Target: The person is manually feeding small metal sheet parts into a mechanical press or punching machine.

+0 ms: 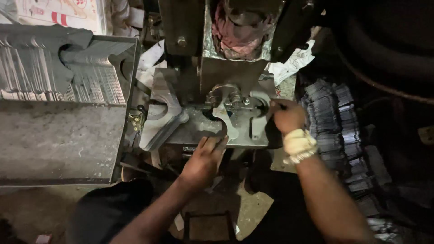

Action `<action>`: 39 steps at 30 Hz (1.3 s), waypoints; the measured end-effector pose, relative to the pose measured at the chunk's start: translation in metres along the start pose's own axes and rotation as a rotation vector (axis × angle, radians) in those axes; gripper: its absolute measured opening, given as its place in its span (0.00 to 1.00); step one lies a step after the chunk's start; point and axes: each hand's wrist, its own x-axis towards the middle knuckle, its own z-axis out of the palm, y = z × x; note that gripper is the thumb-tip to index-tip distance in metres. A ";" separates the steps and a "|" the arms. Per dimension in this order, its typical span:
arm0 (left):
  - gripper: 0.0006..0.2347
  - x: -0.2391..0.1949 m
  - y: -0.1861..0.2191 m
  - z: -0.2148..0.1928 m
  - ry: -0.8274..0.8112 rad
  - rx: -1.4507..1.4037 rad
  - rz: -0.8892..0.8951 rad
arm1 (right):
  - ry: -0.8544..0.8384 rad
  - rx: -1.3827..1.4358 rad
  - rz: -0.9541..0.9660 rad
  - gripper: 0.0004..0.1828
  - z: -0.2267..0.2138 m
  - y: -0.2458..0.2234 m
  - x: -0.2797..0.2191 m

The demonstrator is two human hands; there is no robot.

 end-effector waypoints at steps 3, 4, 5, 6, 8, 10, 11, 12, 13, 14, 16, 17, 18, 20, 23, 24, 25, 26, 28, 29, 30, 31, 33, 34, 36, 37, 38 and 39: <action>0.24 0.006 0.005 -0.018 0.015 -0.214 -0.088 | 0.269 -0.270 -0.350 0.10 0.019 0.014 0.001; 0.24 0.007 0.003 -0.018 0.014 -0.213 -0.082 | 0.273 -0.269 -0.346 0.10 0.012 0.006 -0.001; 0.24 0.005 0.004 -0.018 0.000 -0.205 -0.097 | 0.289 -0.285 -0.332 0.13 0.005 -0.001 -0.004; 0.23 0.003 0.005 -0.017 -0.014 -0.196 -0.111 | 0.306 -0.300 -0.318 0.16 -0.001 -0.008 -0.008; 0.24 0.002 0.004 -0.020 0.027 -0.126 -0.034 | 0.190 -0.151 -0.262 0.15 -0.007 -0.020 -0.021; 0.26 0.000 0.004 -0.019 0.058 -0.054 0.054 | 0.077 -0.002 -0.193 0.15 -0.015 -0.042 -0.046; 0.24 -0.002 0.005 -0.016 0.073 -0.106 0.016 | -0.082 0.034 -0.392 0.19 -0.019 -0.057 -0.064; 0.22 -0.004 0.005 -0.014 0.088 -0.157 -0.022 | -0.243 0.070 -0.590 0.24 -0.023 -0.072 -0.081; 0.22 -0.006 0.005 -0.012 0.093 -0.156 -0.017 | -0.237 0.068 -0.593 0.24 -0.025 -0.080 -0.093; 0.23 -0.008 0.005 -0.010 0.056 -0.043 0.045 | -0.284 0.017 -0.732 0.24 -0.028 -0.087 -0.104; 0.25 -0.013 0.014 -0.027 0.017 0.067 0.102 | -0.337 -0.038 -0.869 0.23 -0.035 -0.098 -0.121; 0.22 -0.015 0.022 -0.046 0.113 -0.145 0.005 | -0.332 -0.045 -0.936 0.20 -0.041 -0.100 -0.125; 0.19 -0.016 0.030 -0.065 0.207 -0.357 -0.093 | -0.327 -0.052 -1.003 0.17 -0.046 -0.103 -0.130; 0.23 -0.021 0.026 -0.092 0.023 -0.300 -0.274 | -0.368 -0.040 -0.916 0.15 -0.045 -0.092 -0.133; 0.23 -0.020 0.006 -0.117 0.276 -0.146 -0.227 | -0.491 0.094 -0.584 0.11 -0.033 -0.083 -0.128; 0.19 -0.019 -0.003 -0.123 0.704 -0.041 0.002 | -0.580 0.218 -0.342 0.11 -0.025 -0.081 -0.125; 0.19 -0.022 -0.010 -0.116 0.699 -0.044 0.001 | -0.582 0.219 -0.337 0.11 -0.017 -0.082 -0.121; 0.14 -0.025 -0.017 -0.109 0.725 -0.069 -0.038 | -0.638 0.385 -0.138 0.13 -0.008 -0.082 -0.117; 0.09 -0.028 -0.028 -0.098 0.749 -0.097 -0.073 | -0.680 0.550 0.066 0.16 0.011 -0.073 -0.112; 0.08 -0.029 -0.031 -0.095 0.799 -0.101 -0.024 | -0.730 0.605 0.090 0.16 0.022 -0.064 -0.111; 0.07 -0.031 -0.034 -0.093 0.849 -0.106 0.024 | -0.779 0.660 0.114 0.16 0.033 -0.055 -0.110; 0.07 -0.029 -0.036 -0.096 0.850 -0.102 0.028 | -0.778 0.663 0.110 0.16 0.033 -0.063 -0.114; 0.09 -0.030 -0.037 -0.099 0.873 -0.064 0.119 | -0.862 0.605 0.083 0.15 0.031 -0.077 -0.125; 0.09 -0.030 -0.038 -0.098 0.871 -0.065 0.112 | -0.868 0.602 0.086 0.15 0.032 -0.077 -0.128; 0.12 -0.032 -0.036 -0.094 0.867 -0.051 0.149 | -0.841 0.452 0.055 0.16 0.028 -0.075 -0.139; 0.12 -0.033 -0.036 -0.092 0.872 -0.049 0.143 | -0.845 0.447 0.052 0.16 0.030 -0.070 -0.140; 0.10 -0.033 -0.035 -0.091 0.863 -0.090 0.101 | -0.829 0.427 -0.014 0.17 0.031 -0.065 -0.141; 0.09 -0.032 -0.035 -0.091 0.854 -0.130 0.067 | -0.805 0.412 -0.083 0.17 0.033 -0.061 -0.140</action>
